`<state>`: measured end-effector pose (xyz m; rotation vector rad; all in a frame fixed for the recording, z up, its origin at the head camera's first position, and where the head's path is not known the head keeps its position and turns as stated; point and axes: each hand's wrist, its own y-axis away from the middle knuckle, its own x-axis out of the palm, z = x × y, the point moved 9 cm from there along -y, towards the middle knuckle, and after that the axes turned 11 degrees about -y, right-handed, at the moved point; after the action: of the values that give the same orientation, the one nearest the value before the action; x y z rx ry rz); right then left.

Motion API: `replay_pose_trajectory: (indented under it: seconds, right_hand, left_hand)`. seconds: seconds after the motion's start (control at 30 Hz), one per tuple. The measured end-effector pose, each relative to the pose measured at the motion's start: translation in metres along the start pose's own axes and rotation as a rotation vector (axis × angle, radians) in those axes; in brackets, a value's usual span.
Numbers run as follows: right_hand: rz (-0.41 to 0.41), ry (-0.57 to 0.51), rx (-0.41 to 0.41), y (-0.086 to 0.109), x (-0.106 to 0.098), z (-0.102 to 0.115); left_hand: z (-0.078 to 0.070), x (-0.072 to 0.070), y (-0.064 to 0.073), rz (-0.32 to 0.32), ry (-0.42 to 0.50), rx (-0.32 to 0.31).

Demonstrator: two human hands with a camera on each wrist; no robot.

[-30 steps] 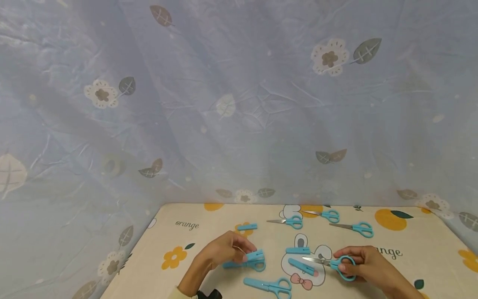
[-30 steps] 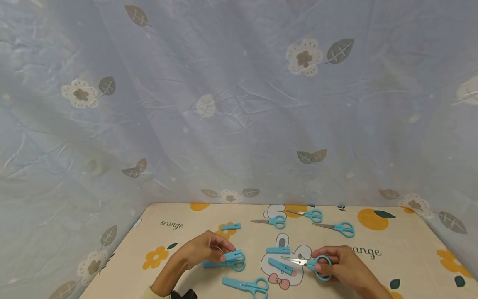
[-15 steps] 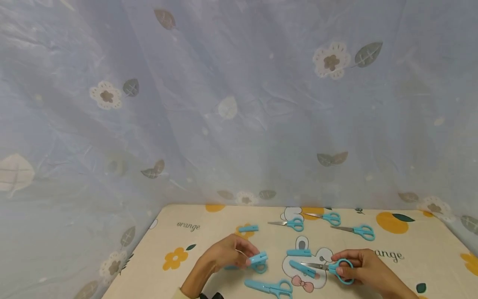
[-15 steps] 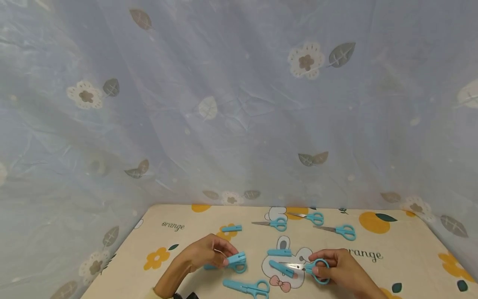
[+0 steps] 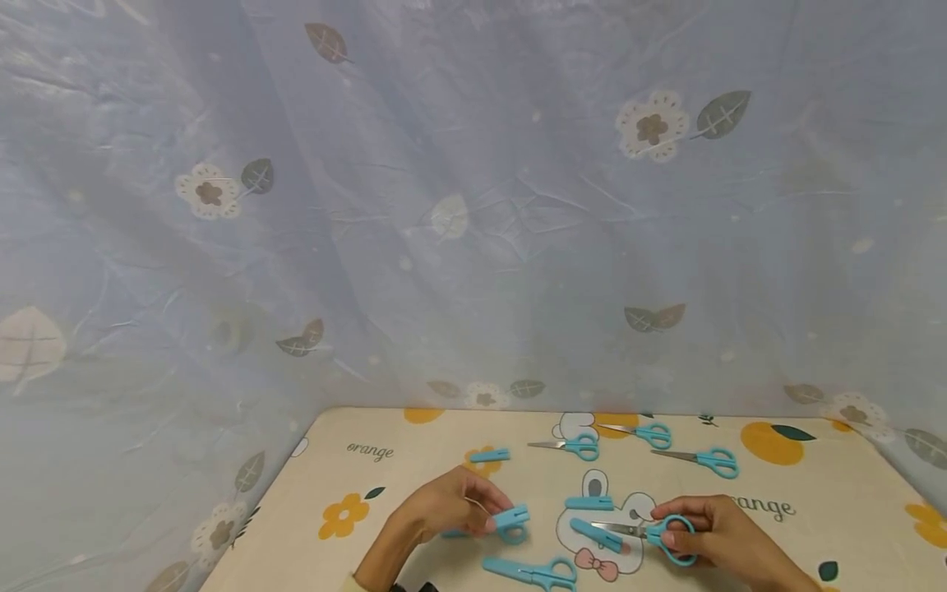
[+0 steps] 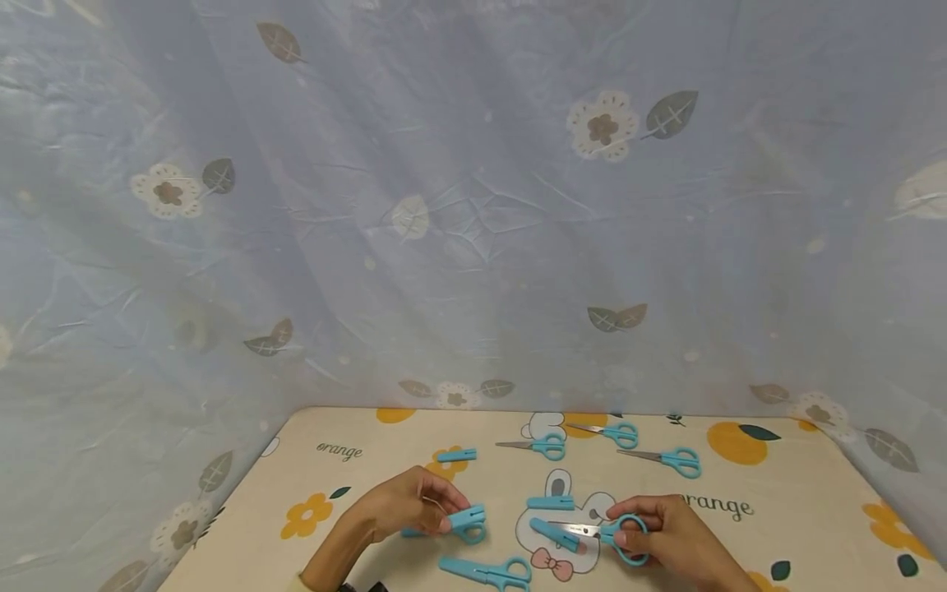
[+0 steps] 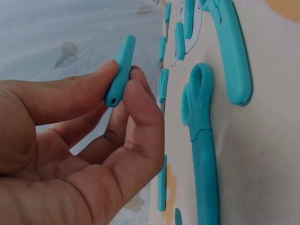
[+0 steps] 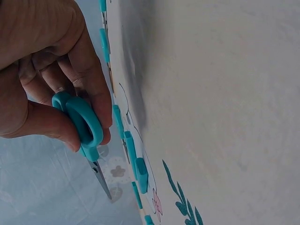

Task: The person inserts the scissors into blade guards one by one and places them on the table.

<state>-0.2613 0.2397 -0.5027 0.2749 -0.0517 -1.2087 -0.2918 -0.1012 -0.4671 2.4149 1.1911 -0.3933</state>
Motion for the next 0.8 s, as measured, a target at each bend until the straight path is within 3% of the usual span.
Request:
replay_pose_trajectory:
  seconds: [0.23, 0.8]
  right_hand:
    - [0.000, -0.016, 0.001, -0.0005, 0.0027, 0.0008]
    - [0.014, -0.057, 0.037, 0.0008, 0.0074, -0.0013]
  left_hand:
    - [0.0036, -0.0005, 0.0010, 0.001, 0.007, -0.025]
    - [-0.0001, 0.0026, 0.0004, 0.017, 0.012, -0.014]
